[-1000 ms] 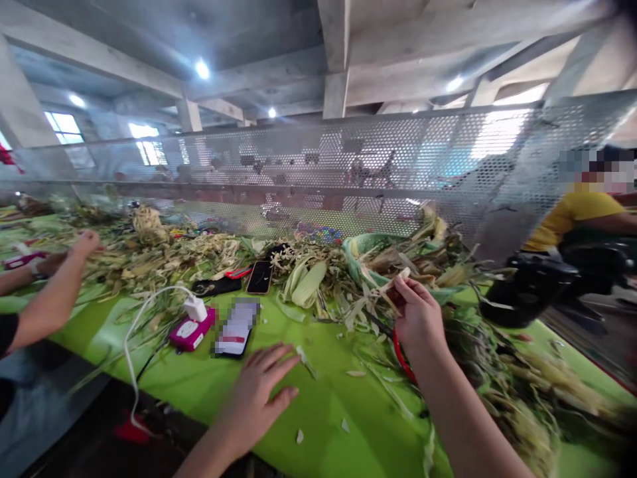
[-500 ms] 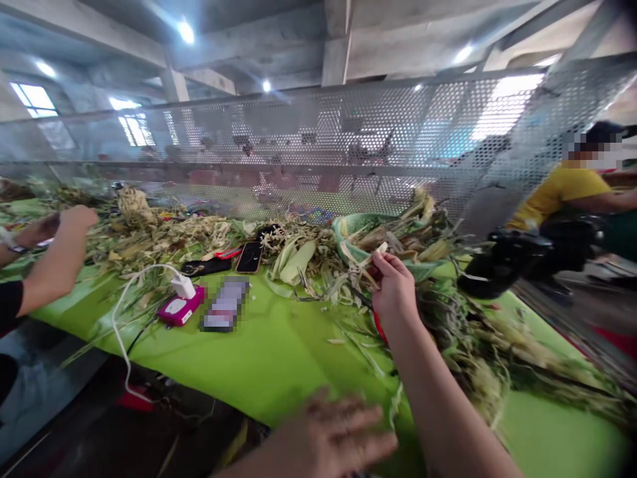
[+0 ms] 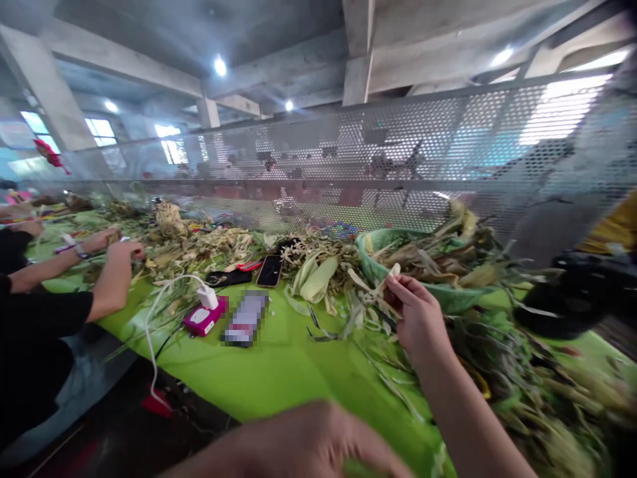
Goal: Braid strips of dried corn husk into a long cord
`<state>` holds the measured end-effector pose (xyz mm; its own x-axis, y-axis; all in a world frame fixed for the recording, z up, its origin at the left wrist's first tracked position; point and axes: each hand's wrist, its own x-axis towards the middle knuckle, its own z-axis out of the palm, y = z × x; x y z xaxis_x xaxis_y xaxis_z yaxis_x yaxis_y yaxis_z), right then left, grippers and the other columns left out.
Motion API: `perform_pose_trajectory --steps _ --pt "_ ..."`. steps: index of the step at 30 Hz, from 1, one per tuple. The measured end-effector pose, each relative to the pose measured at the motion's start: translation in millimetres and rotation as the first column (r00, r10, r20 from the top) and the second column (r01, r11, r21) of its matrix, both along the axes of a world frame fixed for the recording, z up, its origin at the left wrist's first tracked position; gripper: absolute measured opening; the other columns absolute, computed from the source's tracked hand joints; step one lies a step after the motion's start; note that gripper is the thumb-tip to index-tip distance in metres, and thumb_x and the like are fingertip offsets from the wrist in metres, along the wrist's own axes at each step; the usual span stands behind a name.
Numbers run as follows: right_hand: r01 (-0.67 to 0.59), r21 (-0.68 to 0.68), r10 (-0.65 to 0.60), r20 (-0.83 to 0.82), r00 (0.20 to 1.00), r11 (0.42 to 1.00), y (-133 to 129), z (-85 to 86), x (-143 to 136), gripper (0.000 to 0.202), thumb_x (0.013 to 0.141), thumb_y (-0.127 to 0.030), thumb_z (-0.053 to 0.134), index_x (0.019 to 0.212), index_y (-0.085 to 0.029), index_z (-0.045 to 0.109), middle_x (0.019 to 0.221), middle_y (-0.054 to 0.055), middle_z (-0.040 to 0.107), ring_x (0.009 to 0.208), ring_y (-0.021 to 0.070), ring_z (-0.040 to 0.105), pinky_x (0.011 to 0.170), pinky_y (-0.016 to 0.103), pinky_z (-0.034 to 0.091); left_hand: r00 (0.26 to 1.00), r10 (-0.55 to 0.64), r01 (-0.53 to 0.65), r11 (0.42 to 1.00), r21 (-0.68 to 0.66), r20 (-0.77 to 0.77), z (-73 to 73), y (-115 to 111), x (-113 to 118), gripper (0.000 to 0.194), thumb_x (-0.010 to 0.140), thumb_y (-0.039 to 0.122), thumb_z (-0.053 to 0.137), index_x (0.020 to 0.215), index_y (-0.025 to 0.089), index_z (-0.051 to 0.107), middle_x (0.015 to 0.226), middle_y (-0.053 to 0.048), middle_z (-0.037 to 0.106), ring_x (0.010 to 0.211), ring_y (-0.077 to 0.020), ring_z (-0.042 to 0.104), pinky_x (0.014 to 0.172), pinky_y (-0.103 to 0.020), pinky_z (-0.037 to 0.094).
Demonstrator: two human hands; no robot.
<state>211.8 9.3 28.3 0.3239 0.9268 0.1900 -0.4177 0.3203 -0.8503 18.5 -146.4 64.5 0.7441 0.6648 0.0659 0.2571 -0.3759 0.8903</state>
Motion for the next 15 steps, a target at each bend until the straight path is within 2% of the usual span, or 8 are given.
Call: perform_pose_trajectory --steps 2,3,5,6,7,8,11,15 --pt "-0.028 0.019 0.026 0.099 0.995 0.999 -3 2.4 -6 0.023 0.057 -0.031 0.082 0.067 -0.018 0.064 0.06 -0.004 0.054 0.049 0.0072 0.043 0.041 0.018 0.035 0.979 0.107 -0.093 0.992 -0.082 0.174 18.4 24 -11 0.033 0.089 0.041 0.042 0.106 0.025 0.064 0.107 -0.005 0.067 0.1 -0.0211 0.06 0.085 -0.034 0.046" --pt "-0.047 0.021 0.043 0.145 0.989 0.999 -5 3.6 -9 0.023 0.059 -0.032 0.081 0.068 -0.019 0.064 0.062 -0.003 0.054 0.05 0.0078 0.043 0.042 0.019 0.036 0.917 0.244 -0.219 0.969 -0.114 0.315 22.4 39 -14 0.029 0.088 0.038 0.045 0.101 0.021 0.064 0.104 -0.007 0.066 0.097 -0.0201 0.06 0.083 -0.033 0.046" --pt "-0.099 0.016 0.093 0.214 0.972 0.995 -8 5.4 -16 0.022 0.061 -0.033 0.08 0.069 -0.019 0.065 0.064 -0.002 0.055 0.052 0.0091 0.044 0.045 0.02 0.037 0.741 0.503 -0.486 0.859 -0.161 0.445 19.2 69 -16 0.021 0.082 0.035 0.056 0.093 0.018 0.061 0.095 -0.006 0.064 0.089 -0.0169 0.057 0.08 -0.029 0.044" --pt "-0.124 0.011 0.117 0.24 0.964 0.992 -10 5.9 -19 0.022 0.062 -0.034 0.079 0.069 -0.019 0.065 0.064 -0.002 0.055 0.053 0.0095 0.044 0.045 0.021 0.037 0.645 0.597 -0.579 0.789 -0.203 0.477 13.1 83 -16 0.02 0.079 0.034 0.06 0.089 0.017 0.058 0.091 -0.005 0.062 0.084 -0.0153 0.056 0.077 -0.028 0.043" --pt "-0.146 0.007 0.14 0.264 0.954 0.989 -11 5.9 -22 0.022 0.062 -0.035 0.079 0.069 -0.019 0.065 0.064 -0.002 0.055 0.053 0.0096 0.044 0.046 0.021 0.036 0.595 0.653 -0.618 0.745 -0.253 0.469 5.3 95 -14 0.022 0.076 0.033 0.064 0.088 0.017 0.056 0.088 -0.004 0.06 0.082 -0.0143 0.055 0.077 -0.027 0.042" --pt "-0.164 0.005 0.156 0.286 0.946 0.986 -12 5.6 -25 0.022 0.063 -0.036 0.078 0.069 -0.019 0.065 0.064 -0.002 0.055 0.053 0.0097 0.044 0.047 0.021 0.036 0.586 0.682 -0.608 0.727 -0.319 0.437 -3.1 105 -11 0.025 0.073 0.033 0.067 0.087 0.016 0.055 0.086 -0.004 0.059 0.081 -0.014 0.054 0.077 -0.027 0.042" --pt "-0.183 -0.001 0.171 0.35 0.921 0.983 -14 3.1 -31 0.022 0.064 -0.036 0.078 0.07 -0.019 0.065 0.064 -0.002 0.054 0.055 0.0101 0.044 0.05 0.022 0.036 0.701 0.617 -0.407 0.758 -0.509 0.358 -22.9 122 -2 0.035 0.066 0.032 0.073 0.091 0.014 0.055 0.089 -0.005 0.059 0.084 -0.0141 0.054 0.08 -0.028 0.04" --pt "-0.184 -0.017 0.178 0.367 0.913 0.983 -15 1.9 -34 0.023 0.063 -0.037 0.078 0.07 -0.019 0.064 0.063 -0.001 0.054 0.057 0.0115 0.044 0.053 0.022 0.037 0.737 0.577 -0.292 0.741 -0.605 0.352 -32.0 133 9 0.048 0.064 0.03 0.076 0.104 0.015 0.053 0.089 -0.004 0.059 0.083 -0.0146 0.056 0.079 -0.028 0.04"
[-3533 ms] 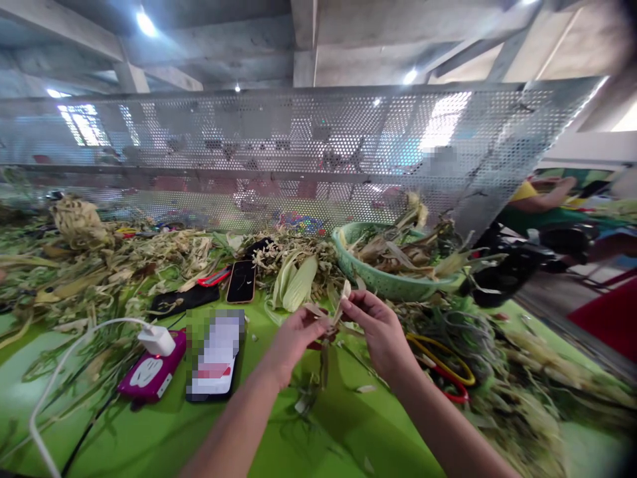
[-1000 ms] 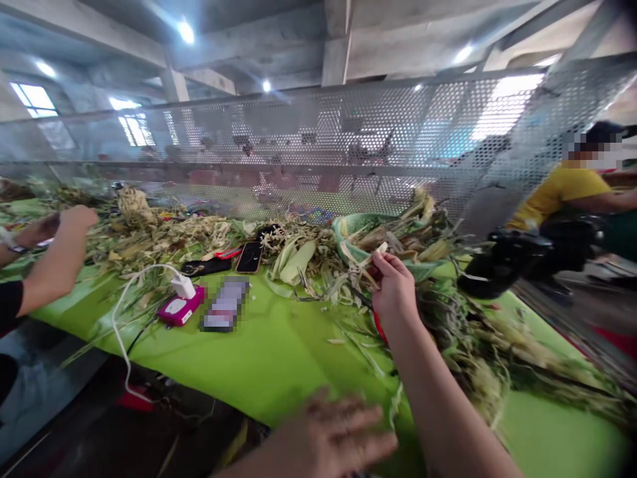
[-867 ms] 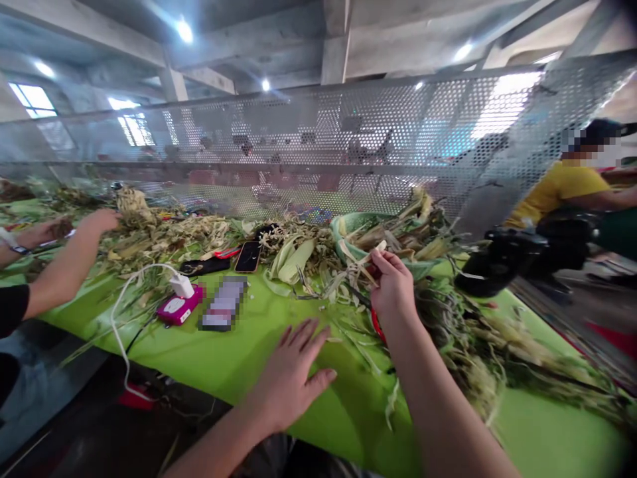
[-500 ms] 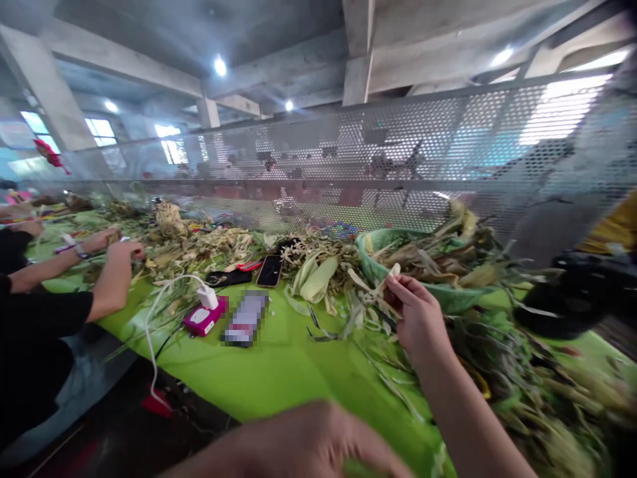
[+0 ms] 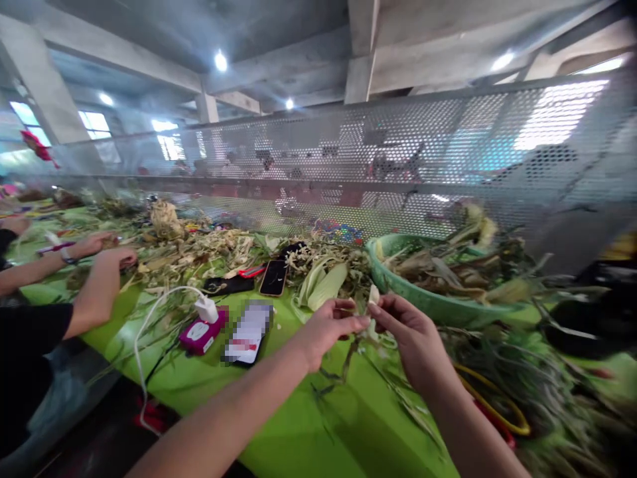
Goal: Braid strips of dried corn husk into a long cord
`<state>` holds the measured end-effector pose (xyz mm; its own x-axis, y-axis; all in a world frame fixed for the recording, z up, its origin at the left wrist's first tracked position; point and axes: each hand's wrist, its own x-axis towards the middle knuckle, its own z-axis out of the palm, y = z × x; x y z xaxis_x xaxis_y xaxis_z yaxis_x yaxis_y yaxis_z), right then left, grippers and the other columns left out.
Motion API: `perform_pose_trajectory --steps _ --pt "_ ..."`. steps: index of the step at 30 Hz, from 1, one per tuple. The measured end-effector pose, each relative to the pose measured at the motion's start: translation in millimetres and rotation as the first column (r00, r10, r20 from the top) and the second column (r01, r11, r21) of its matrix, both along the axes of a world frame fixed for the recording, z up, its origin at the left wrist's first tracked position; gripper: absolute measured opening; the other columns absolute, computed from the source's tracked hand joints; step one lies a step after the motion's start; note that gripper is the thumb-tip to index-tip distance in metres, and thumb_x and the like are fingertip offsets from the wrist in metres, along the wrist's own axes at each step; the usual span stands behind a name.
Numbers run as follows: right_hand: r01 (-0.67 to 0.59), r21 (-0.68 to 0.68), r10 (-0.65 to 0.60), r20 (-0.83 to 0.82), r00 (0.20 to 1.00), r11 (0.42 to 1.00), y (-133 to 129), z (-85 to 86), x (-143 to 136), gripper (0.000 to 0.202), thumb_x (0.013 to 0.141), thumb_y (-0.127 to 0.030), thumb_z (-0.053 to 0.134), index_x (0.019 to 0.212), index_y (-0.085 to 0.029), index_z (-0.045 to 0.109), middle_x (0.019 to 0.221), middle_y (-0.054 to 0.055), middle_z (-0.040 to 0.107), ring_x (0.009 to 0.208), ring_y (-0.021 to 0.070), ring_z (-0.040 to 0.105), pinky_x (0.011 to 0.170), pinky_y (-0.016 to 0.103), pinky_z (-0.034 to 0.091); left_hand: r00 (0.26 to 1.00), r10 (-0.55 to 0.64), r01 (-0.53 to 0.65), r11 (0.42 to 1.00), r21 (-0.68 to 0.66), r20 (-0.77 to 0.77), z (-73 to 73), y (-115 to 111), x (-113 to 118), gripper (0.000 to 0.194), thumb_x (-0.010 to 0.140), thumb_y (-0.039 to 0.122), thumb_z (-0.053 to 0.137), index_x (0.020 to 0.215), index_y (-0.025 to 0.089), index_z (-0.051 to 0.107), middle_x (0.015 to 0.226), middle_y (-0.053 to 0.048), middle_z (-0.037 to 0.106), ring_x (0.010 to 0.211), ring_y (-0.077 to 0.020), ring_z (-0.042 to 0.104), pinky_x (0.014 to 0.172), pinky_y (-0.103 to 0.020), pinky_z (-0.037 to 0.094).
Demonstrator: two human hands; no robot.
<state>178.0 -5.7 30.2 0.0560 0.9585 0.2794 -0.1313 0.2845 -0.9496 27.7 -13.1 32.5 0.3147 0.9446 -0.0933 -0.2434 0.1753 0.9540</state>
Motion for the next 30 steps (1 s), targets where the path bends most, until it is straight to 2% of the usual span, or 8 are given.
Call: perform_pose_trajectory --steps 3,7,12,15,18,21,25,30 --pt "0.015 -0.025 -0.015 -0.013 1.0 1.0 -1 2.2 0 0.025 0.064 -0.039 0.078 0.069 -0.019 0.064 0.061 -0.002 0.053 0.056 0.0114 0.044 0.053 0.022 0.038 0.995 -0.076 0.074 0.996 0.043 0.069 -7.5 11 6 0.059 0.066 0.031 0.075 0.118 0.021 0.048 0.083 -0.001 0.057 0.077 -0.0138 0.057 0.077 -0.029 0.042" --pt "0.057 -0.043 -0.058 -0.013 0.998 0.997 1 2.6 3 0.025 0.062 -0.039 0.078 0.069 -0.019 0.065 0.064 -0.001 0.057 0.059 0.0122 0.047 0.056 0.023 0.038 0.986 -0.145 0.161 0.962 0.222 -0.086 -20.4 22 9 0.036 0.078 0.037 0.063 0.108 0.018 0.058 0.085 -0.003 0.054 0.078 -0.015 0.055 0.075 -0.03 0.044" --pt "0.095 -0.04 -0.094 0.04 0.995 0.995 6 -5.4 5 0.022 0.064 -0.037 0.078 0.069 -0.019 0.066 0.065 -0.002 0.058 0.061 0.0118 0.046 0.057 0.022 0.036 0.749 0.306 0.204 0.737 0.644 -0.588 -17.7 20 -2 0.029 0.086 0.042 0.05 0.088 0.02 0.068 0.091 -0.006 0.05 0.088 -0.0202 0.051 0.082 -0.035 0.042" --pt "0.106 -0.059 -0.102 0.076 0.992 0.993 6 -9.4 3 0.02 0.066 -0.036 0.077 0.072 -0.019 0.067 0.066 -0.002 0.056 0.059 0.0108 0.043 0.053 0.021 0.033 0.616 0.472 0.265 0.63 0.73 -0.631 -11.7 14 -10 0.028 0.088 0.037 0.046 0.084 0.021 0.069 0.097 -0.008 0.051 0.097 -0.0234 0.049 0.087 -0.04 0.04" --pt "0.12 -0.082 -0.111 0.109 0.988 0.989 5 -10.9 2 0.02 0.067 -0.036 0.076 0.072 -0.019 0.066 0.063 -0.003 0.053 0.055 0.0097 0.038 0.05 0.021 0.029 0.644 0.483 0.275 0.578 0.769 -0.593 -9.9 13 -13 0.027 0.09 0.032 0.044 0.084 0.021 0.068 0.122 -0.008 0.051 0.12 -0.0263 0.038 0.103 -0.045 0.027" --pt "0.125 -0.092 -0.113 0.127 0.985 0.988 5 -10.6 2 0.02 0.069 -0.037 0.074 0.073 -0.019 0.066 0.063 -0.003 0.052 0.055 0.0095 0.037 0.05 0.021 0.029 0.761 0.3 0.278 0.651 0.707 -0.576 -11.6 16 -14 0.027 0.091 0.03 0.042 0.085 0.022 0.067 0.117 -0.004 0.059 0.122 -0.0237 0.039 0.107 -0.044 0.021" --pt "0.13 -0.084 -0.115 0.162 0.98 0.988 4 -8.6 1 0.021 0.069 -0.038 0.073 0.072 -0.019 0.065 0.063 -0.002 0.053 0.056 0.0101 0.039 0.052 0.021 0.031 0.87 0.046 0.259 0.804 0.535 -0.491 -16.7 20 -14 0.028 0.087 0.04 0.049 0.084 0.019 0.067 0.089 -0.005 0.066 0.095 -0.022 0.053 0.09 -0.035 0.037" --pt "0.132 -0.111 -0.114 0.154 0.981 0.985 2 -7.3 -2 0.024 0.07 -0.037 0.073 0.085 -0.019 0.066 0.072 -0.001 0.058 0.058 0.0101 0.044 0.053 0.022 0.035 0.943 -0.039 0.172 0.908 0.382 -0.332 -25.5 21 -13 0.027 0.08 0.041 0.057 0.091 0.018 0.068 0.094 -0.005 0.064 0.093 -0.0211 0.055 0.085 -0.031 0.04"
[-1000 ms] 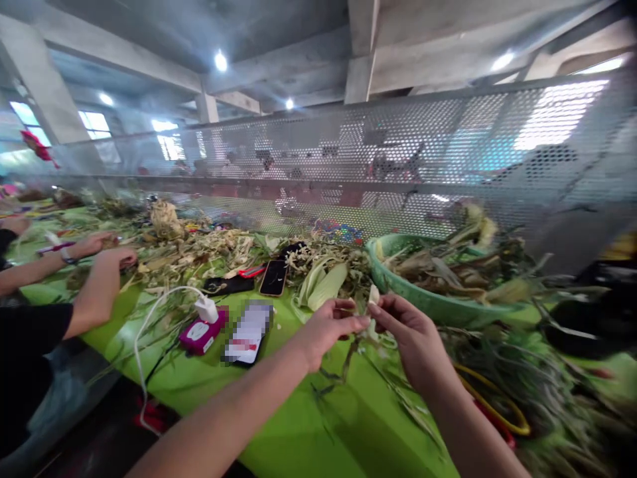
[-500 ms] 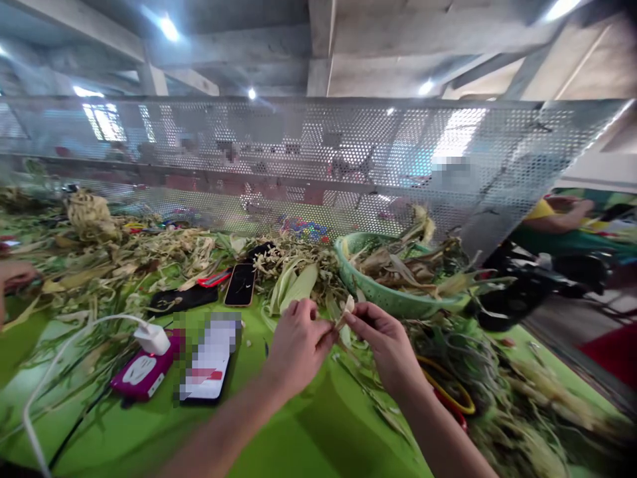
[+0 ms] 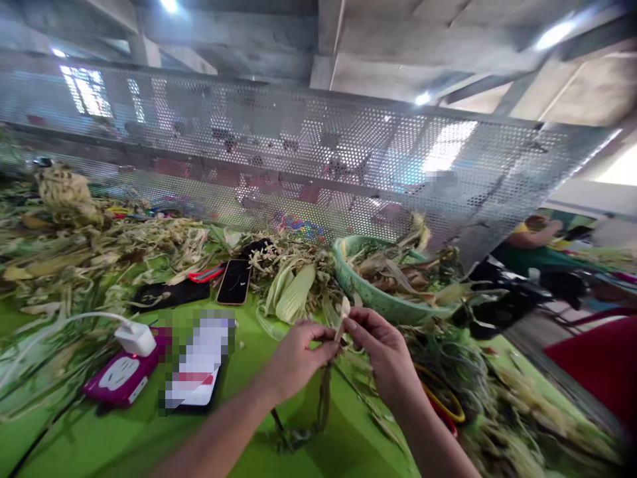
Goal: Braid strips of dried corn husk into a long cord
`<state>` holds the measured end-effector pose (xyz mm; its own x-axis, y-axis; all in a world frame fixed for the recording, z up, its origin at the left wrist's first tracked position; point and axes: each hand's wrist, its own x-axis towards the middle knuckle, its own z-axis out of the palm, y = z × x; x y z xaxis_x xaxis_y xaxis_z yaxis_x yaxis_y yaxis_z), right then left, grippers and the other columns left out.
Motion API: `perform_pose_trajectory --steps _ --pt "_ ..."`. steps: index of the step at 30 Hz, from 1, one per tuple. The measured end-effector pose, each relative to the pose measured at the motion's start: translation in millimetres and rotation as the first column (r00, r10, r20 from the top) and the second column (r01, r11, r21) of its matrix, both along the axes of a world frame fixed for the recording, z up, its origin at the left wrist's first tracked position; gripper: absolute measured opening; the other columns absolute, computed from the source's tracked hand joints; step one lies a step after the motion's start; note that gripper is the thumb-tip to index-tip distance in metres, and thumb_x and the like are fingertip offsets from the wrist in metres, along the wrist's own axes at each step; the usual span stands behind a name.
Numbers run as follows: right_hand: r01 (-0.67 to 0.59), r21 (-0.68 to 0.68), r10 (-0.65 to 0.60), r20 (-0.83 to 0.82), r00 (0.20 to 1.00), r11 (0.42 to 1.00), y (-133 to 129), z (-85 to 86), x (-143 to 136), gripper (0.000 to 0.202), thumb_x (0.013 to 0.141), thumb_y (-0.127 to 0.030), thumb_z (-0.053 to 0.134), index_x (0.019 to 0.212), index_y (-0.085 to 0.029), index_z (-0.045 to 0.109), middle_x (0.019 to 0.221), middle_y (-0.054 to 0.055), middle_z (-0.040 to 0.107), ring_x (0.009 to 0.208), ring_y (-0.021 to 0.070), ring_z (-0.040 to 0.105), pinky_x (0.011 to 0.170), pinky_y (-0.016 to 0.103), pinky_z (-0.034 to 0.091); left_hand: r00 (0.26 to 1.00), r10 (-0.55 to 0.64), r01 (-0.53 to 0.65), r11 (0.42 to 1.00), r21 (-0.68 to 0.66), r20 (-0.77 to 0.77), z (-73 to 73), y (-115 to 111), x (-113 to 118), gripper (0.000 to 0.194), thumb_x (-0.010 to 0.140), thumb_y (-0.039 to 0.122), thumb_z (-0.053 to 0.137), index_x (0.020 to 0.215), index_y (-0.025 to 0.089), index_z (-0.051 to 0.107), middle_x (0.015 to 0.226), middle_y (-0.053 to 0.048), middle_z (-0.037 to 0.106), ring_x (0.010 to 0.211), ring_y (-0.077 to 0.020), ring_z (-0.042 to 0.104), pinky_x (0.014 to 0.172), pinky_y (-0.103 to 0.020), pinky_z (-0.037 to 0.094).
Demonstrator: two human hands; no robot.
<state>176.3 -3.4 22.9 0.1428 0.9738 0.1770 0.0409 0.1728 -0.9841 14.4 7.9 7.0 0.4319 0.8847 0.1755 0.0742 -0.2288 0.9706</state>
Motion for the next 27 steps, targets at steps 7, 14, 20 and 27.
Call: perform_pose_trajectory --steps 7,14,20,27 --pt "-0.051 0.024 0.045 0.213 0.976 0.998 2 -4.4 1 0.024 0.074 -0.041 0.068 0.074 -0.017 0.064 0.066 0.0 0.057 0.06 0.0128 0.046 0.054 0.023 0.036 0.97 0.08 -0.045 0.987 -0.153 0.232 -4.0 6 1 0.026 0.078 0.039 0.06 0.09 0.016 0.066 0.091 -0.005 0.065 0.089 -0.0202 0.057 0.082 -0.03 0.042" --pt "-0.096 0.046 0.073 0.365 0.928 0.994 1 -8.5 2 0.022 0.077 -0.039 0.065 0.073 -0.017 0.062 0.068 0.001 0.058 0.064 0.0149 0.05 0.059 0.025 0.04 0.935 0.033 0.04 0.98 -0.197 0.352 -12.0 8 6 0.022 0.078 0.035 0.061 0.089 0.016 0.065 0.083 -0.003 0.064 0.083 -0.0175 0.056 0.079 -0.028 0.042" --pt "-0.063 0.028 0.056 0.2 0.978 0.998 1 -6.5 -2 0.024 0.072 -0.038 0.07 0.08 -0.017 0.06 0.072 0.002 0.057 0.066 0.0152 0.051 0.059 0.025 0.041 0.981 0.044 -0.02 0.992 -0.123 0.189 -11.3 4 6 0.023 0.079 0.037 0.059 0.084 0.016 0.067 0.083 -0.004 0.064 0.08 -0.0178 0.056 0.075 -0.028 0.042" --pt "0.029 0.018 -0.03 0.092 0.995 0.999 2 -4.1 2 0.026 0.071 -0.041 0.071 0.076 -0.017 0.061 0.067 -0.001 0.054 0.06 0.0119 0.045 0.053 0.022 0.035 0.982 -0.022 0.059 0.98 -0.189 0.189 -4.4 4 1 0.026 0.083 0.036 0.053 0.098 0.018 0.065 0.094 -0.005 0.066 0.09 -0.019 0.058 0.083 -0.031 0.042"
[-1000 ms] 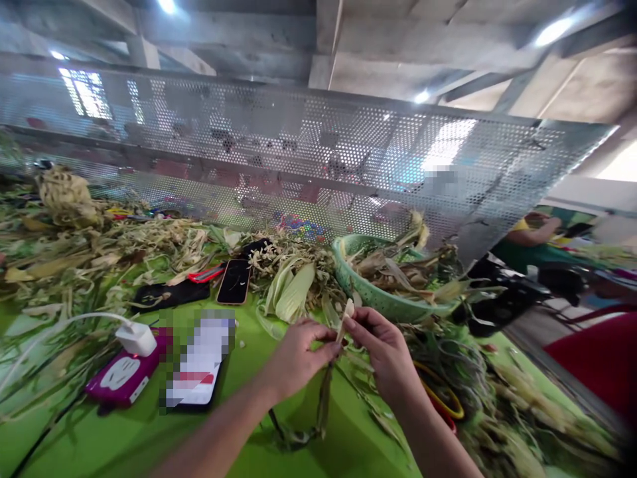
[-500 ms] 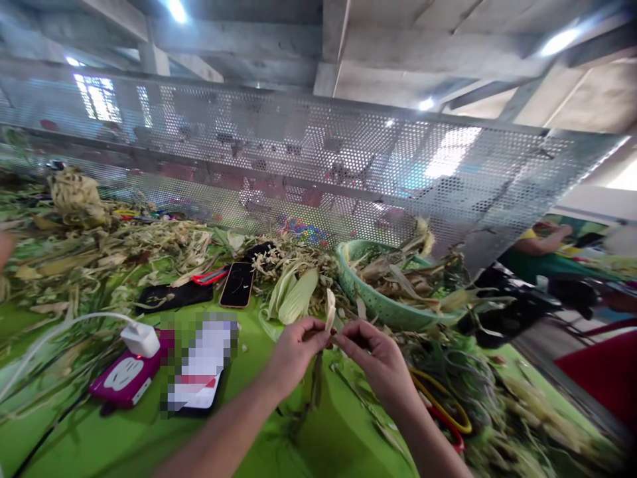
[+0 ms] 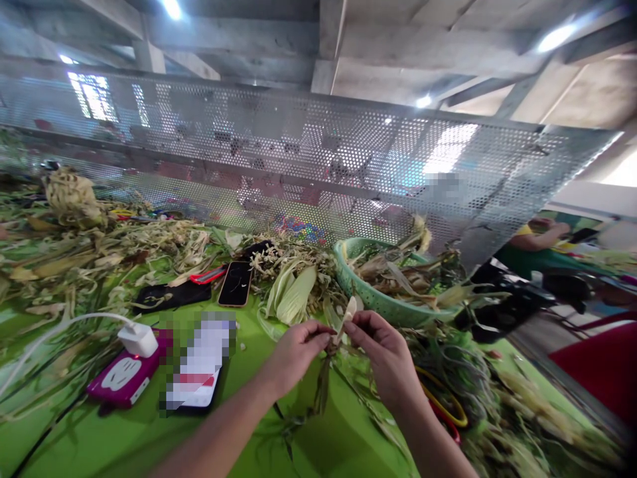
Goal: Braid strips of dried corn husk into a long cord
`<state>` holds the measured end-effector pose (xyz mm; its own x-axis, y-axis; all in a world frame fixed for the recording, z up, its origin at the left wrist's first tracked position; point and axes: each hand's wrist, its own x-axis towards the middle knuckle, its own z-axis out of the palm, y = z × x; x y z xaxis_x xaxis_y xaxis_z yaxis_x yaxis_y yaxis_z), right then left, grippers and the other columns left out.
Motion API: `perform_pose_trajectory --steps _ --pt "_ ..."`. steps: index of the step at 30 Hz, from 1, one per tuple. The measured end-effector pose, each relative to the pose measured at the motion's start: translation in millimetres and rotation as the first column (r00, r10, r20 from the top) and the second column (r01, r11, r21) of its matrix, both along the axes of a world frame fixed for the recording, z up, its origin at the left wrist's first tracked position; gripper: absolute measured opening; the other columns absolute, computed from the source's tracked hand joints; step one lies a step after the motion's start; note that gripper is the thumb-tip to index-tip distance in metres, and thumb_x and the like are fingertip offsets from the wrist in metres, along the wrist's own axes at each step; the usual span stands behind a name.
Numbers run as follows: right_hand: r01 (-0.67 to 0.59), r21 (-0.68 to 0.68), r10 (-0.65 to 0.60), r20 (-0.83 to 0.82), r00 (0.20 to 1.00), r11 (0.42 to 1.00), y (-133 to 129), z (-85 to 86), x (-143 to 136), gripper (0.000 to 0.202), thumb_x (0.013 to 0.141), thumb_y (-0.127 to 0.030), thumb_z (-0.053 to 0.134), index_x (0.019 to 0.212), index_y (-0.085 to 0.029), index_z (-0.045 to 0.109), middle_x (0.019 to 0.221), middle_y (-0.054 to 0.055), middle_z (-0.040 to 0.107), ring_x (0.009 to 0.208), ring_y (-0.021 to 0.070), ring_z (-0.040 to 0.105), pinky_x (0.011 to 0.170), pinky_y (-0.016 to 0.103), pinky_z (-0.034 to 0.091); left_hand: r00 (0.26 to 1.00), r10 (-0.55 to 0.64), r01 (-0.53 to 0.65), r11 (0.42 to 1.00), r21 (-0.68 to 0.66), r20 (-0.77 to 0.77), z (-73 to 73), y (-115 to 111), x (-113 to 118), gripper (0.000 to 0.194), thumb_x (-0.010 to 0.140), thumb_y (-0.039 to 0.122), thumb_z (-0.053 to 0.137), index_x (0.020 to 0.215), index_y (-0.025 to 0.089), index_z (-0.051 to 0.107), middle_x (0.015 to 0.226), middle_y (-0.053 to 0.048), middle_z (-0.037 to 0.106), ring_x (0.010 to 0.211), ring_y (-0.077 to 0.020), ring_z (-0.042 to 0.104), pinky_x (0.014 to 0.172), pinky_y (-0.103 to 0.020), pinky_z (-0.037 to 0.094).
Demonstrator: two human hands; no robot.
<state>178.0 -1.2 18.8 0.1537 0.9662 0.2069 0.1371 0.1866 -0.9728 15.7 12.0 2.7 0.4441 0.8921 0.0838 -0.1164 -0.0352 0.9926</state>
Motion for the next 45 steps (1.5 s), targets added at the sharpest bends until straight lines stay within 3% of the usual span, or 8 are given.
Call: perform_pose_trajectory --steps 9,13,16,20,27,31,37,45 --pt "-0.058 -0.034 0.062 0.127 0.99 0.998 1 -0.8 2 0.028 0.075 -0.043 0.065 0.082 -0.016 0.065 0.074 0.004 0.061 0.064 0.0155 0.051 0.058 0.026 0.04 0.986 0.166 -0.165 0.985 -0.045 0.03 -4.6 7 -2 0.023 0.078 0.033 0.06 0.092 0.016 0.064 0.088 -0.005 0.066 0.084 -0.0183 0.059 0.08 -0.03 0.043" --pt "-0.047 0.125 0.009 0.288 0.957 0.991 1 -1.2 3 0.024 0.074 -0.034 0.067 0.093 -0.02 0.066 0.09 0.006 0.062 0.081 0.0203 0.056 0.072 0.031 0.044 0.985 0.171 -0.171 0.985 -0.017 -0.002 -5.6 9 -1 0.021 0.076 0.032 0.061 0.089 0.016 0.064 0.087 -0.005 0.066 0.083 -0.0184 0.059 0.079 -0.03 0.043" --pt "-0.122 0.24 0.008 0.429 0.903 0.963 -1 0.8 2 0.01 0.075 -0.024 0.064 0.084 -0.024 0.069 0.099 0.006 0.059 0.096 0.0226 0.054 0.085 0.035 0.041 0.983 0.182 -0.182 0.983 -0.016 -0.011 -6.3 10 0 0.02 0.075 0.032 0.062 0.087 0.015 0.063 0.084 -0.005 0.065 0.081 -0.018 0.058 0.078 -0.029 0.043" --pt "-0.13 0.239 -0.015 0.522 0.853 0.962 -4 4.3 -1 0.014 0.073 -0.015 0.062 0.074 -0.026 0.07 0.108 0.005 0.056 0.107 0.0254 0.05 0.094 0.039 0.035 0.974 0.227 -0.226 0.973 -0.04 0.024 -5.4 12 -2 0.023 0.076 0.035 0.062 0.087 0.015 0.062 0.082 -0.005 0.064 0.08 -0.0176 0.058 0.076 -0.029 0.043" --pt "-0.071 0.214 -0.01 0.355 0.935 0.974 0 3.5 5 0.019 0.075 -0.026 0.066 0.093 -0.024 0.064 0.112 0.007 0.058 0.112 0.0263 0.048 0.097 0.038 0.034 0.973 0.231 -0.231 0.973 -0.007 -0.014 -0.7 11 -4 0.022 0.075 0.034 0.063 0.086 0.015 0.063 0.084 -0.005 0.065 0.08 -0.0178 0.058 0.075 -0.029 0.043" --pt "-0.033 0.052 0.023 0.18 0.983 0.998 1 -2.0 6 0.033 0.078 -0.038 0.064 0.107 -0.023 0.061 0.106 0.007 0.062 0.1 0.024 0.054 0.086 0.034 0.041 0.973 0.228 -0.227 0.974 0.023 -0.042 1.4 9 -3 0.02 0.074 0.032 0.065 0.086 0.016 0.063 0.086 -0.005 0.066 0.081 -0.0179 0.058 0.077 -0.03 0.044" --pt "-0.049 -0.076 0.045 -0.061 0.997 0.996 2 -4.4 2 0.027 0.069 -0.039 0.073 0.084 -0.018 0.065 0.077 0.003 0.065 0.071 0.0165 0.056 0.066 0.027 0.042 0.975 0.186 -0.188 0.982 0.002 0.117 6.0 8 -7 0.028 0.073 0.026 0.065 0.1 0.018 0.063 0.096 -0.006 0.065 0.092 -0.0187 0.058 0.08 -0.029 0.044" --pt "-0.008 -0.025 0.005 -0.113 0.994 1.0 3 -2.5 6 0.028 0.067 -0.038 0.075 0.084 -0.018 0.065 0.076 0.003 0.062 0.071 0.0173 0.055 0.064 0.026 0.042 0.916 0.333 -0.278 0.928 -0.247 0.222 -4.1 18 -12 0.037 0.078 0.04 0.058 0.109 0.019 0.057 0.096 -0.006 0.067 0.081 -0.0161 0.061 0.072 -0.027 0.043"
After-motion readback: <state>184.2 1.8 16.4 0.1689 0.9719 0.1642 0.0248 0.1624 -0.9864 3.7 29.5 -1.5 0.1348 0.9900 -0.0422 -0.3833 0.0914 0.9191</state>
